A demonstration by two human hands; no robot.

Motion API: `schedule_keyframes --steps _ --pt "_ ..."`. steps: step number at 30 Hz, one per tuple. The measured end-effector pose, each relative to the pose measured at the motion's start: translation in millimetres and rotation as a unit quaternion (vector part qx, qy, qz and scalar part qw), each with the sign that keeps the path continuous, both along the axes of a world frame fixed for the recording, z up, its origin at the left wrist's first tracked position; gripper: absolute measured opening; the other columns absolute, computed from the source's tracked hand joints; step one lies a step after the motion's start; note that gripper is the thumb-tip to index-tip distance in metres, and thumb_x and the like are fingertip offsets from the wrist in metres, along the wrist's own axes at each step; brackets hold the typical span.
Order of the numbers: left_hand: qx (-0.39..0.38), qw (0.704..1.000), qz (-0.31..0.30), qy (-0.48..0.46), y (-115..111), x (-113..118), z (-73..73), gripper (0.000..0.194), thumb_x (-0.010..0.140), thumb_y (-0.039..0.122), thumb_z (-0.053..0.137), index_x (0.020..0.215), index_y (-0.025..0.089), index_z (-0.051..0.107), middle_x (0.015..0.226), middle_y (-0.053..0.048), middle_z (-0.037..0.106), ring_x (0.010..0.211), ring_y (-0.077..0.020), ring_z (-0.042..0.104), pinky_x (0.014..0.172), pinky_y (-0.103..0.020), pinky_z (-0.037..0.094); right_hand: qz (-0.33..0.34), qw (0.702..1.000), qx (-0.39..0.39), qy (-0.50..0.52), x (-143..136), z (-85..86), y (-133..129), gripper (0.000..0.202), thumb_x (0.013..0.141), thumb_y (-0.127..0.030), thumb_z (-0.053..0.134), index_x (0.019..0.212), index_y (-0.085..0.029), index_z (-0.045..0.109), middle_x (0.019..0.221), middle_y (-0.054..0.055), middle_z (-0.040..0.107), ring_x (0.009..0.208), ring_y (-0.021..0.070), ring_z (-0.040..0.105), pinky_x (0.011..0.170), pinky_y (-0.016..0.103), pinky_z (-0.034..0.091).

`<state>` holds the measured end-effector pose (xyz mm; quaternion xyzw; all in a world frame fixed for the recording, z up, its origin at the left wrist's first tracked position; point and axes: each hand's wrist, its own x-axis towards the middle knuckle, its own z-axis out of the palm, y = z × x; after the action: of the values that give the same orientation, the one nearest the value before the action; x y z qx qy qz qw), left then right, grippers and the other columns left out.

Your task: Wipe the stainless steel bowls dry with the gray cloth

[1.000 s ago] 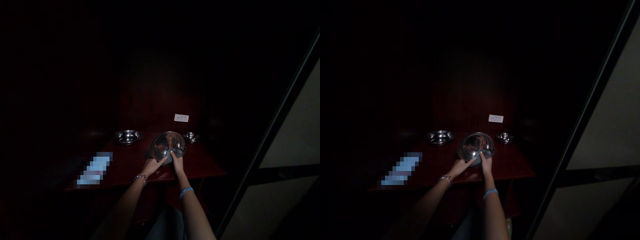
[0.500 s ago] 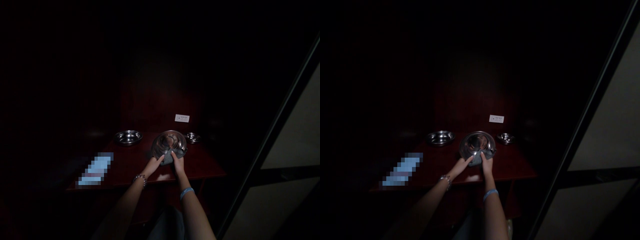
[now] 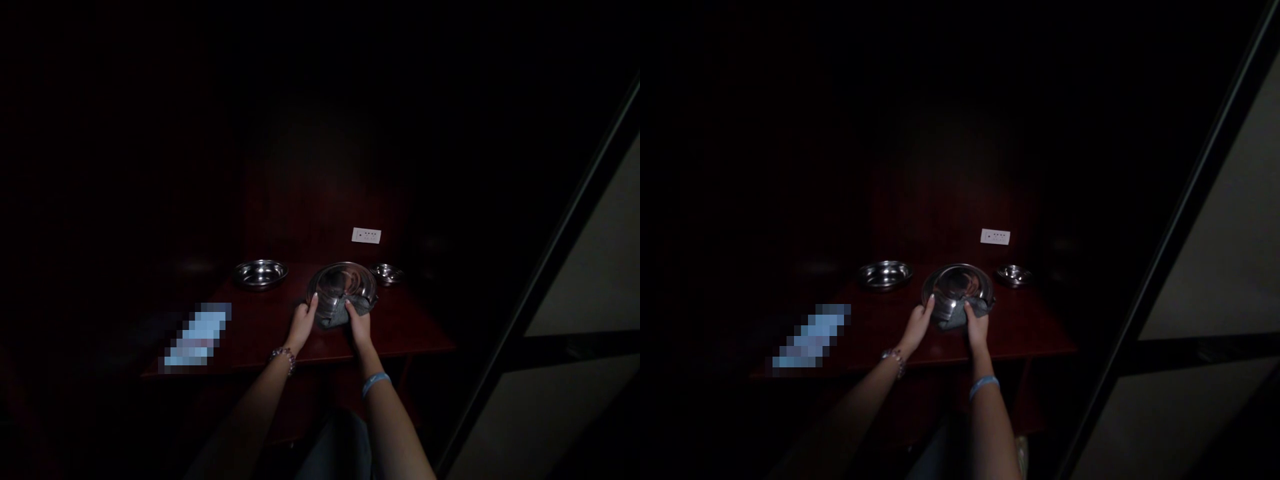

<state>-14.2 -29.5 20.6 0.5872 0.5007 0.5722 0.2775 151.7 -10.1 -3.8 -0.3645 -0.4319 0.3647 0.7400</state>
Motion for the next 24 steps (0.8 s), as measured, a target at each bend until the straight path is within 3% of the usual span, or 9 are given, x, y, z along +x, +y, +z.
schedule_keyframes --steps 5,7,9,12,15,21,24 --pt "-0.007 0.989 -0.096 0.111 -4.2 2.2 -3.9 0.06 0.086 0.06 0.055 0.118 0.012 0.07 0.117 -0.014 0.073 0.115 -0.0266 0.066 0.097 -0.032 0.049 0.004 1.0 -0.016 0.006 1.2 -1.6 -0.4 0.048 0.068 -0.043 0.076 0.107 -0.016 0.072 0.112 0.008 0.075 0.107 0.0258 0.068 0.101 0.039 0.049" --pt "-0.017 0.979 -0.1 0.179 -6.9 2.4 -5.4 0.066 0.084 0.061 0.058 0.133 0.016 0.062 0.134 -0.013 0.065 0.13 -0.0275 0.057 0.107 -0.033 0.042 0.016 1.0 -0.023 0.003 1.0 -1.8 -1.2 0.047 0.068 -0.044 0.077 0.106 -0.016 0.072 0.11 0.008 0.076 0.105 0.0261 0.069 0.099 0.039 0.05" --pt "-0.036 0.971 -0.093 0.215 -8.8 2.0 -5.9 0.068 0.089 0.062 0.049 0.14 0.018 0.056 0.142 -0.012 0.059 0.137 -0.0266 0.05 0.112 -0.033 0.037 0.02 0.999 -0.026 0.003 0.6 -1.9 -1.5 0.047 0.067 -0.044 0.077 0.105 -0.016 0.072 0.109 0.008 0.076 0.104 0.0261 0.069 0.098 0.039 0.051" --pt "-0.057 0.97 -0.091 0.218 -8.3 1.1 -6.8 0.067 0.095 0.062 0.035 0.142 0.019 0.054 0.143 -0.01 0.057 0.139 -0.0244 0.047 0.114 -0.033 0.035 0.016 1.0 -0.026 0.004 0.1 -2.4 -1.0 0.048 0.067 -0.043 0.077 0.106 -0.017 0.072 0.111 0.008 0.076 0.105 0.0259 0.069 0.099 0.039 0.051" --pt "-0.062 0.975 -0.09 0.194 -3.1 2.2 -10.3 0.065 0.095 0.061 0.035 0.138 0.018 0.058 0.141 -0.01 0.06 0.138 -0.0244 0.049 0.113 -0.033 0.036 0.021 1.0 -0.02 0.002 -0.4 -2.6 -0.7 0.047 0.068 -0.043 0.076 0.106 -0.017 0.072 0.112 0.008 0.075 0.107 0.0255 0.069 0.1 0.039 0.05" --pt "0.004 0.994 -0.108 0.031 8.9 6.8 -14.1 0.062 0.093 0.056 0.042 0.13 0.011 0.062 0.134 -0.013 0.065 0.129 -0.0229 0.057 0.108 -0.031 0.042 0.018 1.0 -0.001 -0.004 -2.3 1.4 -5.1 0.048 0.069 -0.042 0.076 0.11 -0.018 0.07 0.117 0.008 0.074 0.111 0.0242 0.067 0.103 0.039 0.047" --pt "0.011 0.995 -0.095 -0.024 7.5 5.8 -9.3 0.06 0.091 0.056 0.044 0.12 0.009 0.067 0.116 -0.014 0.074 0.115 -0.0254 0.065 0.1 -0.033 0.048 0.019 1.0 0.004 -0.007 -3.4 3.1 -6.6 0.048 0.069 -0.042 0.076 0.11 -0.017 0.07 0.116 0.008 0.074 0.11 0.0242 0.067 0.103 0.038 0.048"
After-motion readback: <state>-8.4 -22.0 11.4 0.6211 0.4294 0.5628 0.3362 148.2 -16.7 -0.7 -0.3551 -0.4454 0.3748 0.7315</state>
